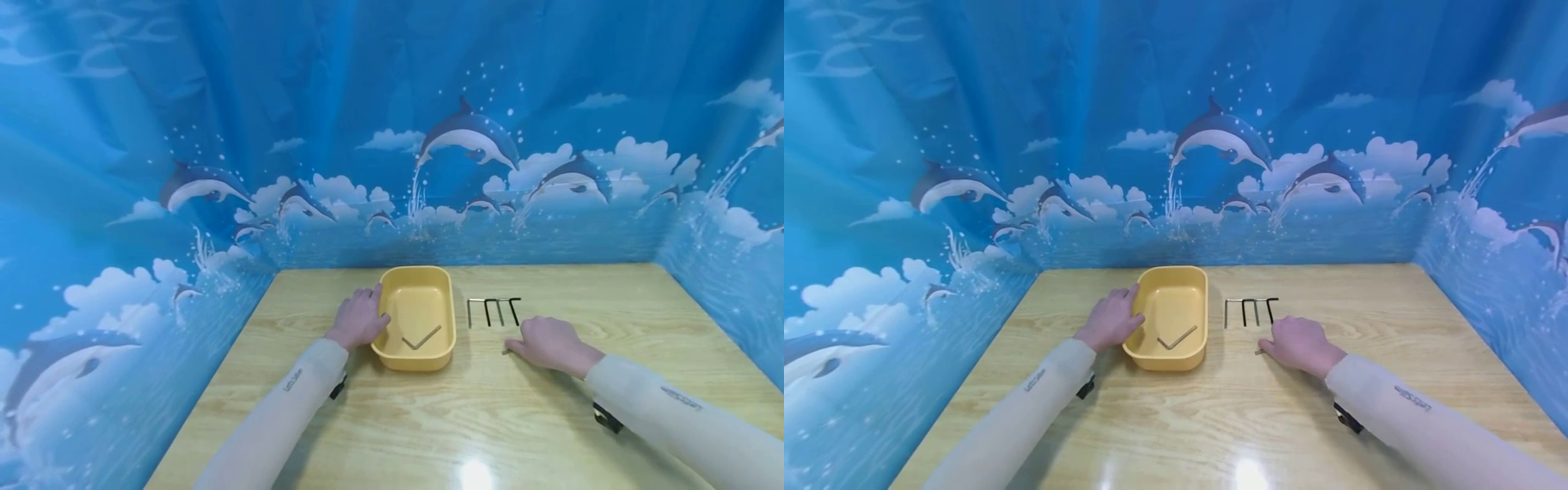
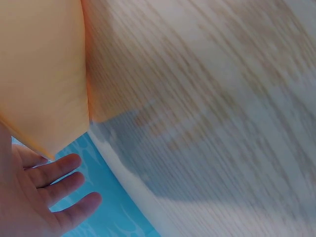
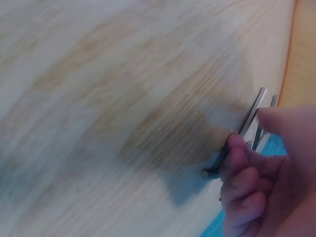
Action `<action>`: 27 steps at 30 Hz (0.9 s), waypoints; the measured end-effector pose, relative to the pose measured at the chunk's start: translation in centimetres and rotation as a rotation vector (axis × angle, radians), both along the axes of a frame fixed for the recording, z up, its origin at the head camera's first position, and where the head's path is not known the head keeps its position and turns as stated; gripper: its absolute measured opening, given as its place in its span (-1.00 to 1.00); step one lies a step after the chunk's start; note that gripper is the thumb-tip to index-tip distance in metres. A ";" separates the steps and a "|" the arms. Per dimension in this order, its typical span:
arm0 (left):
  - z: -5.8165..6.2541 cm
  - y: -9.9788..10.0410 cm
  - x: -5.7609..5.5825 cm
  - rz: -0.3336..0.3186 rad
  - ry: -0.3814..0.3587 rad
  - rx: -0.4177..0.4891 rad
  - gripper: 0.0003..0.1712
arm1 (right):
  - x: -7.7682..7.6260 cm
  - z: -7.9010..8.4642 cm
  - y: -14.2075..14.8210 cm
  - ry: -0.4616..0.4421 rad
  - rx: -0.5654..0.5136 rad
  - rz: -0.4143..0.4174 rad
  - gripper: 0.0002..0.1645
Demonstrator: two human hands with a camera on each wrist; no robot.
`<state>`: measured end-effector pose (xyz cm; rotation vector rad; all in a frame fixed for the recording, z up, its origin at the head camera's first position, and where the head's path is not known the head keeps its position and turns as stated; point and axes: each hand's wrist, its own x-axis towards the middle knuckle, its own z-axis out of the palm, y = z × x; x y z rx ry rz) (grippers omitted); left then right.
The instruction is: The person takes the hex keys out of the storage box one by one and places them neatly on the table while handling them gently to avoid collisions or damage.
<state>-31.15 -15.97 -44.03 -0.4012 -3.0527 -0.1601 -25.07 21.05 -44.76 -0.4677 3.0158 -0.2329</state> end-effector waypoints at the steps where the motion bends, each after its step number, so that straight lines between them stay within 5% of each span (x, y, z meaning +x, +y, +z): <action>1: 0.0 0.0 0.0 0.000 0.001 0.001 -0.15 | -0.1 0.0 -0.1 -0.012 0.015 -0.012 -0.42; 12: -0.2 -0.1 -0.2 0.003 -0.012 -0.008 -0.13 | -0.4 0.0 0.6 -0.113 0.012 -0.090 -0.67; 27: 0.1 0.1 0.0 0.008 -0.016 -0.002 -0.14 | -1.3 -0.3 2.0 -0.020 -0.046 -0.093 -0.65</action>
